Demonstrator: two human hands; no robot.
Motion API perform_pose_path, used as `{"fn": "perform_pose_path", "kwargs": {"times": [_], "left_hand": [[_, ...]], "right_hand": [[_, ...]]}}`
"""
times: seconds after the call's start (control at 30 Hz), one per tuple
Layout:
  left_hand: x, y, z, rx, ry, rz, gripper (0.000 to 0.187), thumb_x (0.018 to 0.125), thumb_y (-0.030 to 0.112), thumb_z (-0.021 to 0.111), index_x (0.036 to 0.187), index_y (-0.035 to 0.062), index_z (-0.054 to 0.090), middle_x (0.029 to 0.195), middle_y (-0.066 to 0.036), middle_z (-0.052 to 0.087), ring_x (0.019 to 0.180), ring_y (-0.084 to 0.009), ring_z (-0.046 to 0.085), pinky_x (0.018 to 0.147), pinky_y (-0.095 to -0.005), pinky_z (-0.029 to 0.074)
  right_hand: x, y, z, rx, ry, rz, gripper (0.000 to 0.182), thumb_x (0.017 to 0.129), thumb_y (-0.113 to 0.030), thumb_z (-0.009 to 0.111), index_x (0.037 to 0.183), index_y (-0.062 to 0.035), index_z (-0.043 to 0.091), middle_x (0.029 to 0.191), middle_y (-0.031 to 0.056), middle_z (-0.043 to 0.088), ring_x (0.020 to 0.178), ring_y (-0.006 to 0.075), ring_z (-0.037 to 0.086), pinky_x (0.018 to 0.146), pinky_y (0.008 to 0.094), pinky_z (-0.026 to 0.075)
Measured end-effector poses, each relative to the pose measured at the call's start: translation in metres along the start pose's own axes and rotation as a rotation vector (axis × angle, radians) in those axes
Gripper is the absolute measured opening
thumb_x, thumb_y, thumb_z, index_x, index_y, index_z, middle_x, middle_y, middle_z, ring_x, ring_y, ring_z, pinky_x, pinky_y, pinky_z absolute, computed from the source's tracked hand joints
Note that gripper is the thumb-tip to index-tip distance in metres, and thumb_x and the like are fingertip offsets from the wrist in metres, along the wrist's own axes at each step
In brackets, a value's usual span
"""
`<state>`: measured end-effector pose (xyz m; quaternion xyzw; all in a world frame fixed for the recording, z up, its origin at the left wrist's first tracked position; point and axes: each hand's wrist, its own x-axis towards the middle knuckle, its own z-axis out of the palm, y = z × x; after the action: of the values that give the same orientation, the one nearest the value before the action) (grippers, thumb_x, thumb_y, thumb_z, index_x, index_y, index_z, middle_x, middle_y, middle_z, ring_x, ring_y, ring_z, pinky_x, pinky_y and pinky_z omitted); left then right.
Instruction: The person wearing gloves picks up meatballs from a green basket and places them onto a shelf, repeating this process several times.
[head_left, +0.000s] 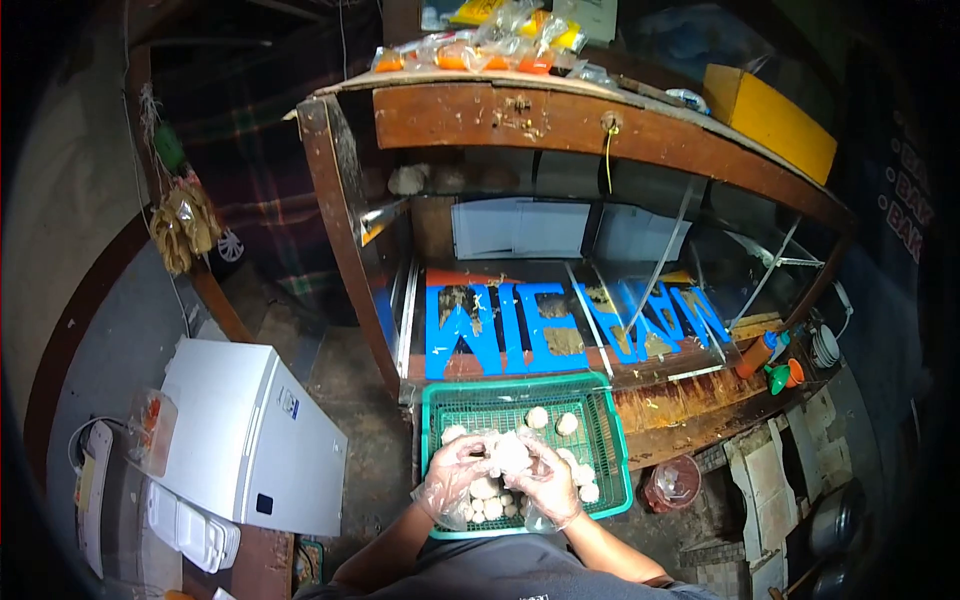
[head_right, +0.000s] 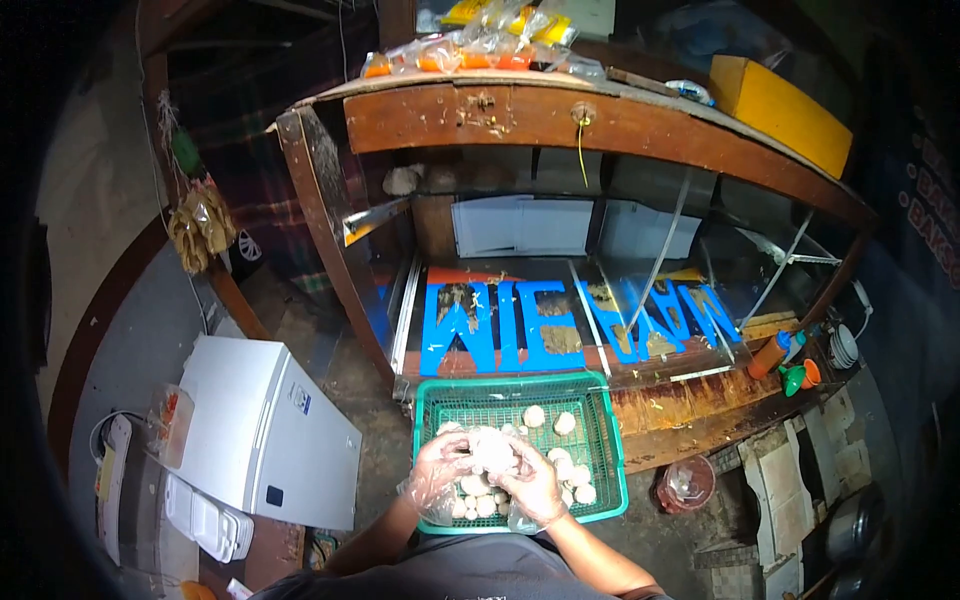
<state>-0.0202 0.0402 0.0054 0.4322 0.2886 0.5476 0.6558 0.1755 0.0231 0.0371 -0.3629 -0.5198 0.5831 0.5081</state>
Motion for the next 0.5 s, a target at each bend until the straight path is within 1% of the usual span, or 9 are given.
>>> {"fn": "perform_pose_path", "kwargs": {"times": [0.07, 0.1, 0.13, 0.17, 0.23, 0.33, 0.37, 0.47, 0.5], "left_hand": [[0.005, 0.013, 0.002, 0.034, -0.030, 0.040, 0.049, 0.085, -0.003, 0.071, 0.130, -0.0053, 0.052, 0.124, -0.015, 0.060, 0.111, -0.0214, 0.062, 0.095, -0.0337, 0.052], [0.006, 0.024, 0.005, 0.049, -0.033, -0.014, 0.052, 0.085, -0.003, 0.071, 0.133, -0.0054, 0.051, 0.125, -0.015, 0.060, 0.110, -0.0212, 0.062, 0.095, -0.0332, 0.052], [0.007, 0.034, 0.007, 0.064, -0.035, -0.070, 0.054, 0.085, -0.004, 0.071, 0.135, -0.0055, 0.049, 0.125, -0.014, 0.059, 0.110, -0.0210, 0.062, 0.094, -0.0328, 0.053], [0.007, 0.043, 0.010, 0.052, -0.040, -0.062, 0.056, 0.086, -0.004, 0.069, 0.137, -0.0057, 0.047, 0.125, -0.014, 0.060, 0.108, -0.0205, 0.063, 0.093, -0.0318, 0.053], [0.014, 0.050, 0.008, 0.100, -0.031, -0.063, 0.055, 0.086, -0.005, 0.068, 0.137, -0.0057, 0.047, 0.125, -0.014, 0.060, 0.107, -0.0206, 0.064, 0.092, -0.0316, 0.053], [0.023, 0.045, -0.003, 0.114, -0.016, -0.060, 0.055, 0.087, -0.007, 0.067, 0.137, -0.0055, 0.047, 0.124, -0.014, 0.060, 0.107, -0.0213, 0.065, 0.090, -0.0311, 0.054], [0.028, 0.043, -0.006, 0.051, -0.027, -0.021, 0.055, 0.086, -0.007, 0.068, 0.137, -0.0053, 0.047, 0.123, -0.014, 0.060, 0.106, -0.0217, 0.065, 0.089, -0.0312, 0.054], [0.039, 0.050, -0.001, -0.047, -0.032, 0.060, 0.054, 0.085, -0.008, 0.069, 0.135, -0.0047, 0.049, 0.119, -0.015, 0.062, 0.104, -0.0221, 0.066, 0.088, -0.0313, 0.055], [0.042, 0.057, 0.002, -0.018, -0.010, 0.060, 0.054, 0.085, -0.007, 0.069, 0.134, -0.0062, 0.048, 0.121, -0.016, 0.061, 0.106, -0.0236, 0.065, 0.089, -0.0332, 0.055]], "right_hand": [[0.002, -0.012, 0.006, -0.039, 0.010, -0.055, 0.062, 0.080, 0.012, 0.071, 0.137, 0.0060, 0.047, 0.127, 0.0153, 0.060, 0.113, 0.0214, 0.062, 0.093, 0.0331, 0.054], [0.004, -0.027, 0.011, -0.149, 0.003, -0.096, 0.060, 0.082, 0.010, 0.070, 0.138, 0.0059, 0.046, 0.125, 0.0156, 0.061, 0.110, 0.0211, 0.063, 0.091, 0.0329, 0.055], [0.006, -0.025, 0.011, -0.150, 0.009, -0.107, 0.060, 0.082, 0.010, 0.070, 0.138, 0.0059, 0.046, 0.125, 0.0156, 0.061, 0.110, 0.0211, 0.063, 0.091, 0.0329, 0.055], [0.008, -0.020, 0.011, -0.105, 0.035, -0.103, 0.059, 0.083, 0.009, 0.070, 0.138, 0.0061, 0.046, 0.123, 0.0152, 0.062, 0.109, 0.0209, 0.064, 0.091, 0.0328, 0.055], [0.011, -0.017, 0.015, -0.058, 0.084, -0.139, 0.056, 0.086, 0.004, 0.069, 0.137, 0.0062, 0.047, 0.118, 0.0140, 0.065, 0.103, 0.0186, 0.066, 0.088, 0.0307, 0.054], [0.019, -0.034, 0.025, -0.096, 0.129, -0.165, 0.051, 0.087, 0.002, 0.069, 0.135, 0.0062, 0.050, 0.117, 0.0133, 0.065, 0.102, 0.0167, 0.065, 0.087, 0.0296, 0.053], [0.024, -0.025, 0.020, -0.178, 0.166, -0.255, 0.047, 0.088, 0.000, 0.068, 0.132, 0.0062, 0.052, 0.117, 0.0131, 0.065, 0.102, 0.0157, 0.064, 0.087, 0.0293, 0.052], [0.038, -0.042, 0.020, -0.185, 0.139, -0.275, 0.046, 0.088, -0.001, 0.068, 0.131, 0.0066, 0.054, 0.119, 0.0136, 0.065, 0.105, 0.0167, 0.064, 0.089, 0.0305, 0.052], [0.042, -0.042, 0.020, -0.110, 0.133, -0.293, 0.050, 0.085, -0.001, 0.072, 0.131, 0.0068, 0.054, 0.121, 0.0143, 0.063, 0.106, 0.0174, 0.064, 0.091, 0.0311, 0.052]]}}
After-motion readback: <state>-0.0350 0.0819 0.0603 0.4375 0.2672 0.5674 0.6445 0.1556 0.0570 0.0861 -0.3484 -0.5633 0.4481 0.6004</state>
